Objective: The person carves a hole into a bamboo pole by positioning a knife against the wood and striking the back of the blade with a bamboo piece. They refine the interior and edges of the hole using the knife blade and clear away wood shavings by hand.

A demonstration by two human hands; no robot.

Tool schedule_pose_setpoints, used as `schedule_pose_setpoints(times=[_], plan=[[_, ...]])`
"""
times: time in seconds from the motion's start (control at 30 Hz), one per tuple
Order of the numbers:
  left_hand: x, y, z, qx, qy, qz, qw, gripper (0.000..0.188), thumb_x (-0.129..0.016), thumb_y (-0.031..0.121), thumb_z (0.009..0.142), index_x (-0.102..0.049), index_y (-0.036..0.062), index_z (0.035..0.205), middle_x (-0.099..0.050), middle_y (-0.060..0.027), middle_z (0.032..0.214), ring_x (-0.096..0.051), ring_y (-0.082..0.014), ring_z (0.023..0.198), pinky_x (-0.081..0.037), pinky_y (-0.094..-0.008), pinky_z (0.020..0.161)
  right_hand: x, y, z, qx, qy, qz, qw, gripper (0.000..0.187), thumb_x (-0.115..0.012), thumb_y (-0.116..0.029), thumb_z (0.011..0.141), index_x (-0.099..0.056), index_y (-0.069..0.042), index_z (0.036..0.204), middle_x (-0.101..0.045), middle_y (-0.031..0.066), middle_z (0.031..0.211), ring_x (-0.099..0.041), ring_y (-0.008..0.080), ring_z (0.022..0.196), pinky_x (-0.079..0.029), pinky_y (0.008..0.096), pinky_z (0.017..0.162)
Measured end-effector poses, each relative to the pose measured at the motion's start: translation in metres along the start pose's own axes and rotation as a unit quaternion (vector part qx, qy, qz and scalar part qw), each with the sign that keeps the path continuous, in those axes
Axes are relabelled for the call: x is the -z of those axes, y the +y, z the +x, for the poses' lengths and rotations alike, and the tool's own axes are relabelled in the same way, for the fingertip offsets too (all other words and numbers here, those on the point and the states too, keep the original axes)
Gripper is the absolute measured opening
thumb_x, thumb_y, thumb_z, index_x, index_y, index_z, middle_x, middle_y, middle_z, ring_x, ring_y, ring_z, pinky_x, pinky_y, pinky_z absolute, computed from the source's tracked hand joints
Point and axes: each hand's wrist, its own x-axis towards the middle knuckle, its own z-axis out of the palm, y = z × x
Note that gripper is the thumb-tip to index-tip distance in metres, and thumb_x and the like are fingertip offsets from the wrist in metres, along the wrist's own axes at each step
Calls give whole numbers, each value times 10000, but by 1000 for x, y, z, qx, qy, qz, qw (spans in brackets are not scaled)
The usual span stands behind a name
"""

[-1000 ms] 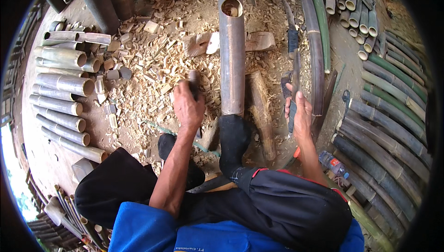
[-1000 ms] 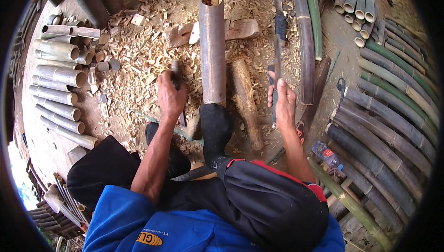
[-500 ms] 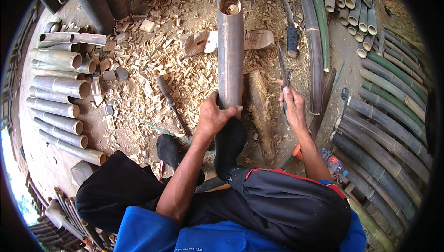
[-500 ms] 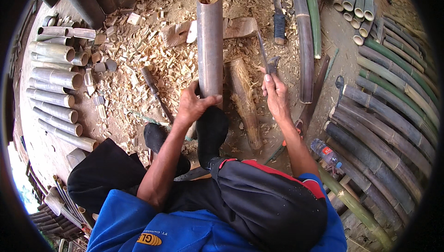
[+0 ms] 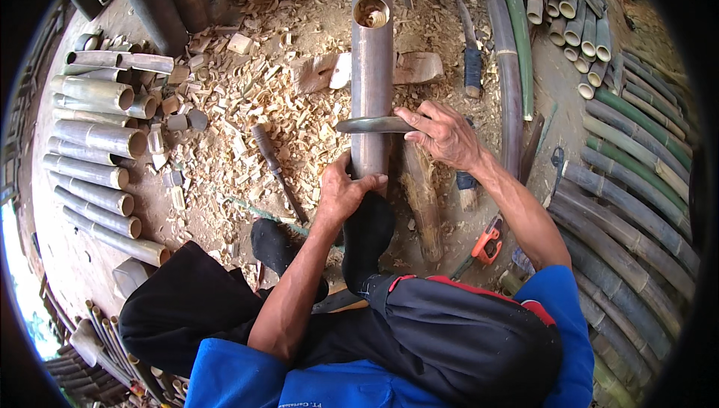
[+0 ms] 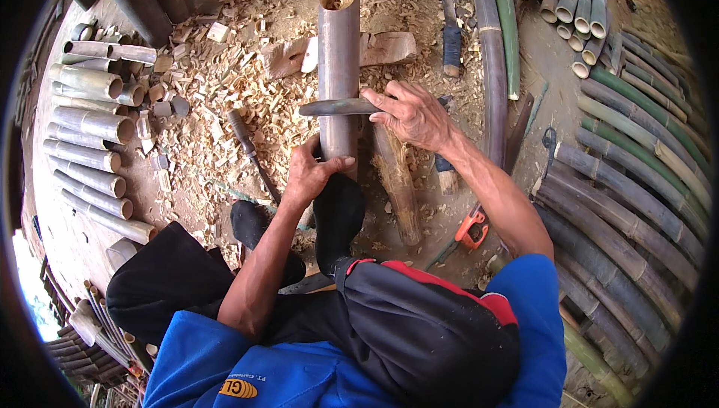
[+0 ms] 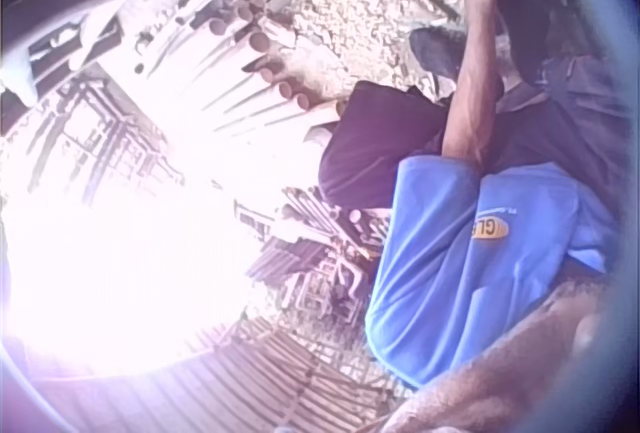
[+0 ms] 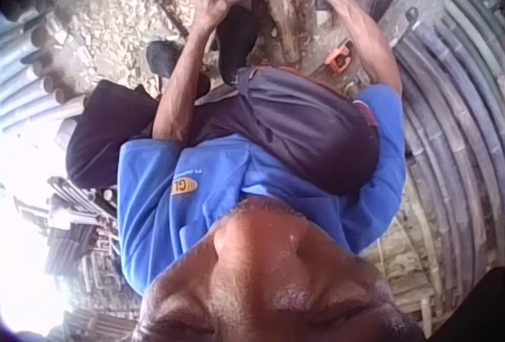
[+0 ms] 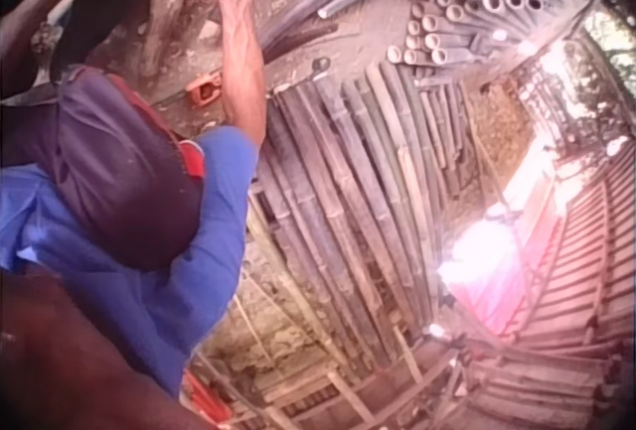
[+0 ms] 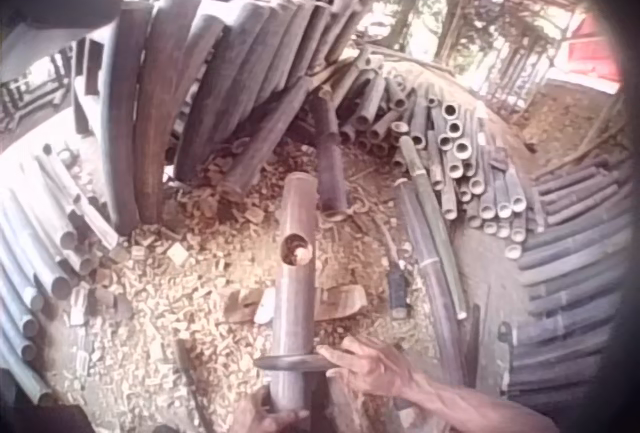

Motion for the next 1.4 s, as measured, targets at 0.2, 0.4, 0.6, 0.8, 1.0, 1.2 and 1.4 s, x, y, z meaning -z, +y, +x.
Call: schedule_pose_setpoints(times=[0.2,0.4,0.6,0.8,1.0,1.2,1.4], plan=[[2,3,-2,18,-14,-18,1000,581,-852,211,691,-637,-87,1142,-732,-221,941,-719,-279,864,-551,-398,842,-1,2,4,23,16,21,999,519,-750,-187,843,-617,-119,1340,-545,93,841,-591,283,789,-510,421,732],[-3,7,-3,22,8,20,1000,554,-848,204,687,-650,-90,1114,-734,-226,936,-721,-278,848,-559,-389,819,24,-16,20,-2,-67,-84,994,261,-644,-297,962,-629,-39,997,-555,85,734,-592,275,599,-531,377,536],[1,4,-4,11,6,1,1000,589,-862,221,667,-650,-109,1107,-732,-243,941,-725,-285,851,-562,-397,811,42,-23,20,-46,-179,-156,970,276,-516,-322,1033,-609,-69,973,-610,103,730,-660,240,635,-552,373,511],[-7,7,-4,1,30,101,994,667,-879,283,688,-626,-114,1161,-724,-234,952,-710,-295,813,-561,-386,779,131,2,-91,-226,-162,-293,915,313,-519,-327,1040,-679,-59,1020,-612,70,683,-669,199,660,-553,366,602],[-33,73,-41,-169,-13,198,965,983,-849,236,741,-270,-71,1474,-456,-318,1335,-453,-423,1288,-409,-486,1083,68,-61,-86,-422,283,475,719,388,-532,-287,1037,-553,-23,1320,-593,-2,859,-602,117,753,-543,303,665],[-25,77,-6,-78,-28,145,986,507,-689,104,835,-526,-2,1304,-659,-174,1043,-676,-305,871,-569,-464,712,2,-106,-48,-293,256,381,839,607,-584,-307,1002,-390,74,1433,-573,205,1292,-564,316,1181,-440,427,1017],[96,114,50,-192,-99,82,973,293,-614,127,877,-623,41,1157,-536,-5,746,-472,-106,567,-440,-267,504,-51,-96,-124,-431,-2,1,903,719,-754,-365,825,-440,52,1319,-557,290,1199,-549,453,1139,-455,531,957]])
